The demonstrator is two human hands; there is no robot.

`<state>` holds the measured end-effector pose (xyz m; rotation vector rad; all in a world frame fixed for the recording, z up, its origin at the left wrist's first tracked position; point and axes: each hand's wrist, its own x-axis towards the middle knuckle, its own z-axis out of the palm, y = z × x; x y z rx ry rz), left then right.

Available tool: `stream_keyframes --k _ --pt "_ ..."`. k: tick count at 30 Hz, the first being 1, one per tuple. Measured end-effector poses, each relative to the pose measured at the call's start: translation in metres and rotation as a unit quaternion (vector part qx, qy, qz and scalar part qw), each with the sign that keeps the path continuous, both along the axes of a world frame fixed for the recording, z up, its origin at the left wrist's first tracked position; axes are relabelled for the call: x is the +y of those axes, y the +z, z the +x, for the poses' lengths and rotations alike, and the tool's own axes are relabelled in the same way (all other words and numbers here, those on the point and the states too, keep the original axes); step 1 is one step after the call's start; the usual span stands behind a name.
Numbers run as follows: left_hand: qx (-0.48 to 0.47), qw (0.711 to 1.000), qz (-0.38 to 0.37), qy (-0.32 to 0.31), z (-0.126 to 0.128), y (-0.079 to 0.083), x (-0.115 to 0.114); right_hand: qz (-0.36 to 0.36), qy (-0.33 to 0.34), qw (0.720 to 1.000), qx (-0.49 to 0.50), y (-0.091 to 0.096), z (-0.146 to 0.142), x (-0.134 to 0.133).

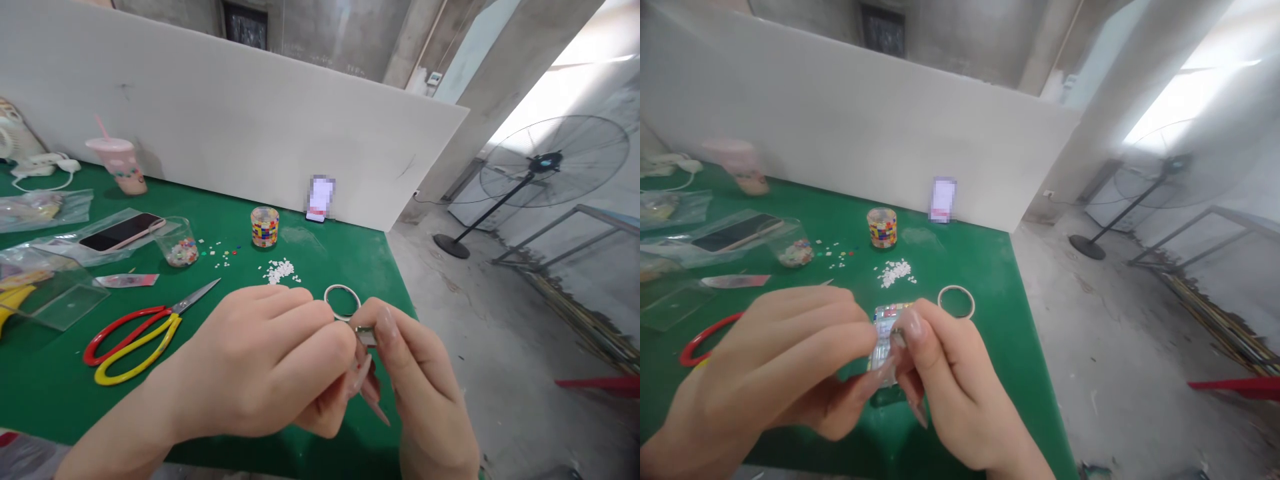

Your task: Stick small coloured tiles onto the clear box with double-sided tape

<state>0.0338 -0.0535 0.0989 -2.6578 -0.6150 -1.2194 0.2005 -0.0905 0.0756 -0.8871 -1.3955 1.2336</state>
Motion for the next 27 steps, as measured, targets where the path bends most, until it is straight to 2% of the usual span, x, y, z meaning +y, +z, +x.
stream_keyframes --k 12,15,20,23,27 --pt "-0.009 0.997 -0.069 -0.02 0.006 -0.002 0.003 0.048 -0.046 0.996 -0.064 -0.006 -0.003 -0.004" --pt "-0.007 0.997 -0.08 -0.023 0.007 -0.002 0.002 0.066 -0.03 0.991 -0.116 0.001 0.0 -0.003" --pt "-0.003 0.999 -0.037 0.007 0.008 0.001 -0.001 0.096 0.004 0.978 -0.183 0.015 0.003 0.0" --pt "-0.008 1.0 -0.021 0.01 0.01 0.001 0.001 0.069 -0.017 0.986 -0.152 0.014 -0.003 -0.001" --pt "-0.052 0.995 -0.076 -0.025 0.011 -0.005 0.005 -0.005 -0.058 0.996 -0.065 0.009 -0.013 -0.004"
